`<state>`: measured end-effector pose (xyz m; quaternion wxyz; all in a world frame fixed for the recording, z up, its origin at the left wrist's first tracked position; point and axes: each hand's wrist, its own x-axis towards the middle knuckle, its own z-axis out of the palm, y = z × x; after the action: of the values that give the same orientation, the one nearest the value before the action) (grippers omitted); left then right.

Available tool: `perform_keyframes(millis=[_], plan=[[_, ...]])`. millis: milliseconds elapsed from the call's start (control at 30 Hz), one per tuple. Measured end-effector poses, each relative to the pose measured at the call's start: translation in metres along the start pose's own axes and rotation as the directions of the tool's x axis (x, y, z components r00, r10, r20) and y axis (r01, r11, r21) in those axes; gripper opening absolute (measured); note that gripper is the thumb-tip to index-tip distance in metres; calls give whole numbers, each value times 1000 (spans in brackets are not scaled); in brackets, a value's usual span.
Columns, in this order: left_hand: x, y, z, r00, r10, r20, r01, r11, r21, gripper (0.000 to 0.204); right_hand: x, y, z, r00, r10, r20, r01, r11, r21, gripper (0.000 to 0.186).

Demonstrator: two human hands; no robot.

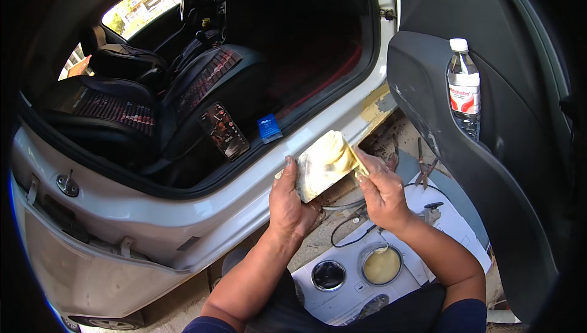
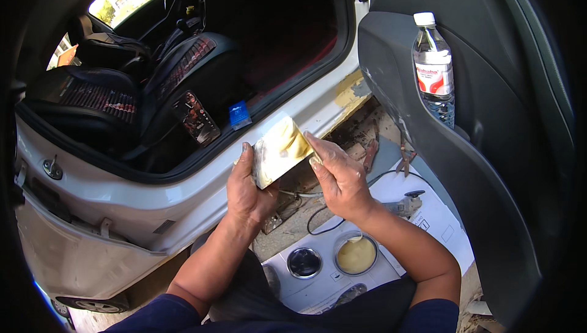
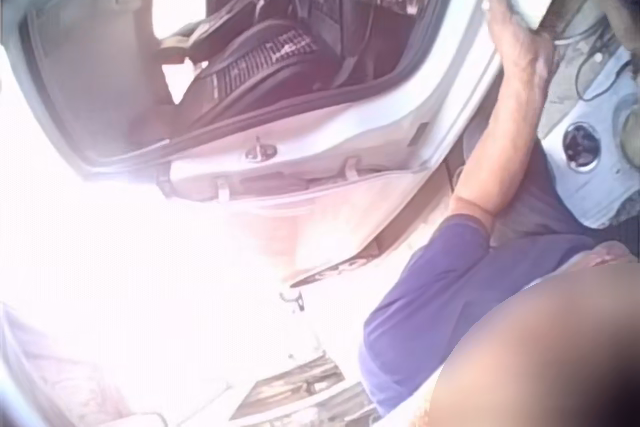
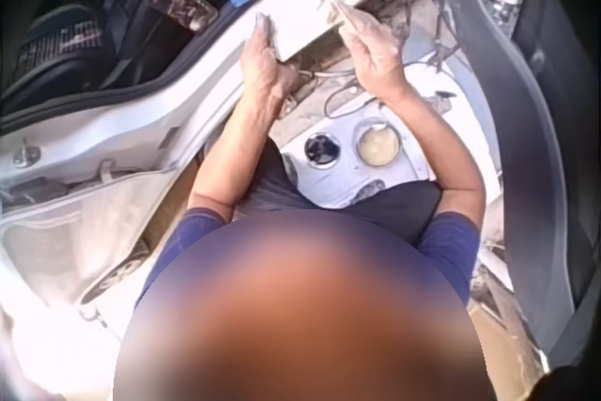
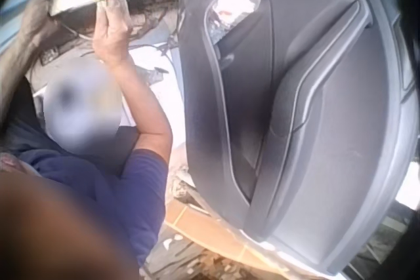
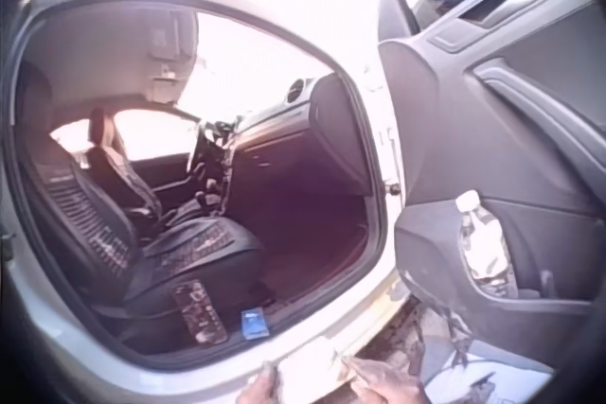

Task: The person applies a yellow body filler to the lower edge of a white car door using a spreader and a backing block. They repeatedly scoop filler from a container and smooth it along the door sill.

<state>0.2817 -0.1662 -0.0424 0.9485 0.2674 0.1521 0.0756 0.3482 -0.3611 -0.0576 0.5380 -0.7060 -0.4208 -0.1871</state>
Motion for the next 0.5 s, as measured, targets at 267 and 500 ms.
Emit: perform_keyframes(millis=[267,500], plan=[[0,4,6,994,107,-14,-105,989,103,46,28,-13,-18,979,-200,41,198,879,-434,43],[9,3,-3,969,245,23,-244,945,218,50,-8,-17,10,945,-153,289,262,884,-388,46]])
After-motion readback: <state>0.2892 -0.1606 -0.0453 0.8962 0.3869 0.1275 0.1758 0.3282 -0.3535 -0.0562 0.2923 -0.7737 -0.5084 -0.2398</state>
